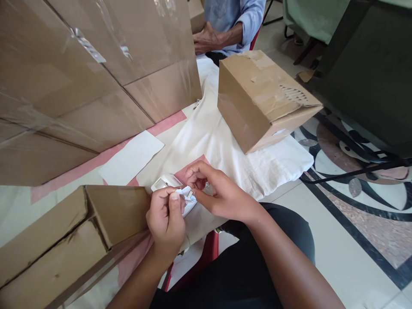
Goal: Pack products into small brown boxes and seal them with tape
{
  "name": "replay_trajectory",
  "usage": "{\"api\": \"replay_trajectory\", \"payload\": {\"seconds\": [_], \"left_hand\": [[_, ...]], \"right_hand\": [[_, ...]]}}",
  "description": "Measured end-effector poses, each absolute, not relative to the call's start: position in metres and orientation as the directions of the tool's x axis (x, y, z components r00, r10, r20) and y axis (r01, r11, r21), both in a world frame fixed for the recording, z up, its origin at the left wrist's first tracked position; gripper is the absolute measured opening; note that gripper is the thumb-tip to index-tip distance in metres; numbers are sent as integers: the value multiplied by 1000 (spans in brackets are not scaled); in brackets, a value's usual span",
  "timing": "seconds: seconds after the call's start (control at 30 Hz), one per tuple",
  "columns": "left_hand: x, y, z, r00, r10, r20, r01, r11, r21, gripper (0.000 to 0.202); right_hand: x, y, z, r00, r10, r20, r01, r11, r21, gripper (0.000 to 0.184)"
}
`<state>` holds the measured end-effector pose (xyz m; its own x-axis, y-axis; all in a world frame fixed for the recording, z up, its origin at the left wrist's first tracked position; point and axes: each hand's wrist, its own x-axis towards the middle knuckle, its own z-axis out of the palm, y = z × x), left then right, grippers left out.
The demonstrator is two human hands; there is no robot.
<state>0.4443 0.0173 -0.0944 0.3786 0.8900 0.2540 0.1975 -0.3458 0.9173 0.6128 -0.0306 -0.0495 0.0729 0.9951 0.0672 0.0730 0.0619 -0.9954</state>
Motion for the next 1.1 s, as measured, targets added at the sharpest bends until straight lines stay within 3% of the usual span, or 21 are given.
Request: {"api": "replay_trajectory", "payload": {"seconds": [0.5,0.7,0.9,1.1], "left_hand": [[445,18,-96,356,901,249,190,-331,924,14],[447,18,-92,343,909,238,179,-312,933,16],[448,19,-92,340,903,264,136,-325,936,13],[448,20,-93,345,906,247,126,-305,944,14]], "right_hand": [[614,-30,-51,57,996,74,63,71,-995,13],[616,-30,-55,31,987,159,109,155,-982,8],[617,-29,-54,-37,968,250,138,252,-958,23],[618,-30,-52,-20,969,246,184,245,-952,29]]}}
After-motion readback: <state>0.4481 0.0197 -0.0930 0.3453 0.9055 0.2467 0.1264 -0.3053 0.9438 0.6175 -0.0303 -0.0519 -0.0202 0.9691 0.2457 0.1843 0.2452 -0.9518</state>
